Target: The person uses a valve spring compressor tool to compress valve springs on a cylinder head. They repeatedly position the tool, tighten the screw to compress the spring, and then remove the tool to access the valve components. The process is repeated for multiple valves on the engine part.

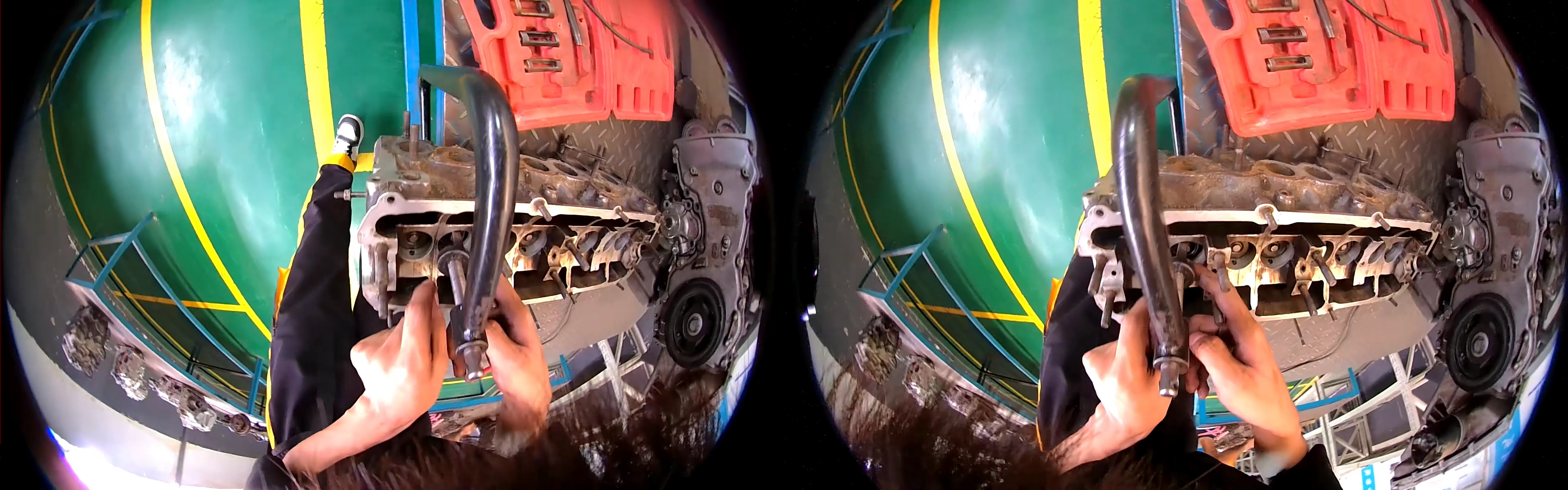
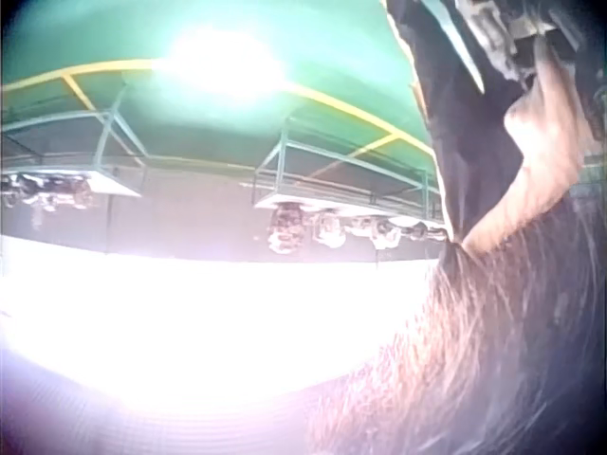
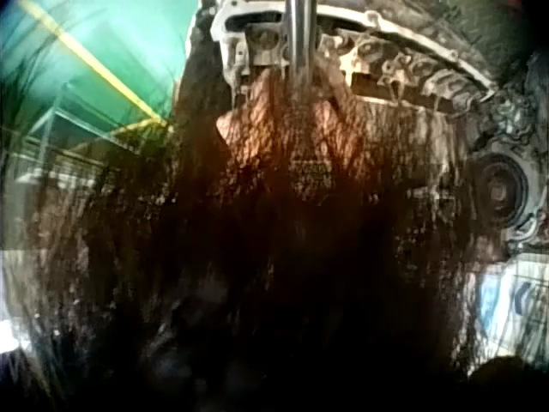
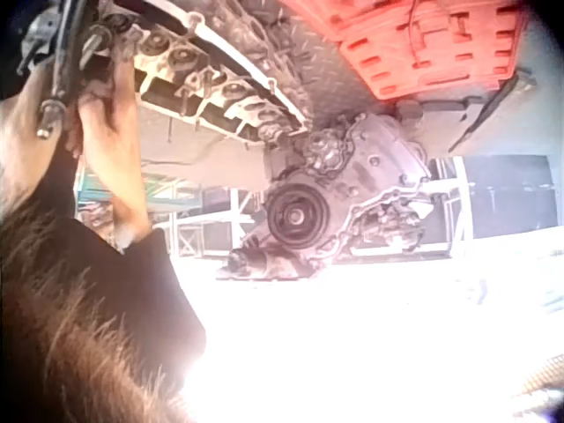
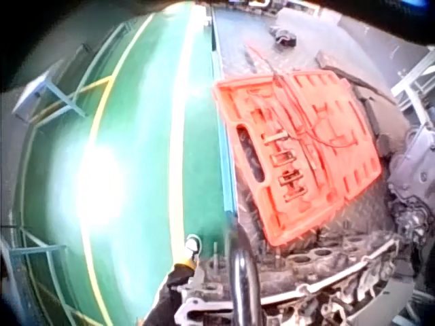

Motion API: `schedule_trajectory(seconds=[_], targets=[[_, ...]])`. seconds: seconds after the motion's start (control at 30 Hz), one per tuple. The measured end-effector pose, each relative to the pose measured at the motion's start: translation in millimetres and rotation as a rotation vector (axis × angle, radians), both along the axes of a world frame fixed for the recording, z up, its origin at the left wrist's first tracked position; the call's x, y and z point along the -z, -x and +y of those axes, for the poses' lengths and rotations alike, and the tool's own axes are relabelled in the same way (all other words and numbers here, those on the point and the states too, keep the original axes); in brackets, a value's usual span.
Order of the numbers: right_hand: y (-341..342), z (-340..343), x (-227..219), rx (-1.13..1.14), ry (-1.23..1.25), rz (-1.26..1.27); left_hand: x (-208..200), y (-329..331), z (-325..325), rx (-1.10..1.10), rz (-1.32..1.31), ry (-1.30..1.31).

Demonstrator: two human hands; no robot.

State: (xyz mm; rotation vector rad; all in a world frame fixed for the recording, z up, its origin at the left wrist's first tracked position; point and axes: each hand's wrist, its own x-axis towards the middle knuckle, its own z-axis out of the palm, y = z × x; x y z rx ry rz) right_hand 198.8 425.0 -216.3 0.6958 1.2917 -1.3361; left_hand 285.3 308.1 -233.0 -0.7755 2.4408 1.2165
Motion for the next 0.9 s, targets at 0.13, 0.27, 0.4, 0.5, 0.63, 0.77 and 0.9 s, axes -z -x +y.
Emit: schedule_trajectory(seconds=[0.13,0.27,0.4,0.5,0.63,0.77,0.9], targets=[[3.8,5.3,-0.4,0.016,0.059,-0.036,-7.4,22.6,-0.6,-0.109,-0.088,0.078],[4.1,12.3,12.0,0.029,0.131,-0.059,-11.8,37.8,-7.7,-0.144,-0.248,-0.071],[6.3,17.0,14.5,-0.039,0.143,-0.118,-10.6,41.3,-6.1,-0.11,-0.18,-0.077],[11.6,23.0,18.9,-0.021,0.256,-0.17,-6.1,45.9,-3.5,-0.086,0.002,-0.085],[20.2,23.9,21.6,0.007,0.291,-0.297,10.0,25.5,7.0,-0.179,-0.113,-0.027],[29.9,18.4,15.3,0.02,0.31,-0.372,14.0,29.2,14.6,-0.21,-0.045,0.092],[32.4,20.9,21.2,0.053,0.382,-0.391,3.0,43.0,13.3,-0.093,-0.078,0.15]])
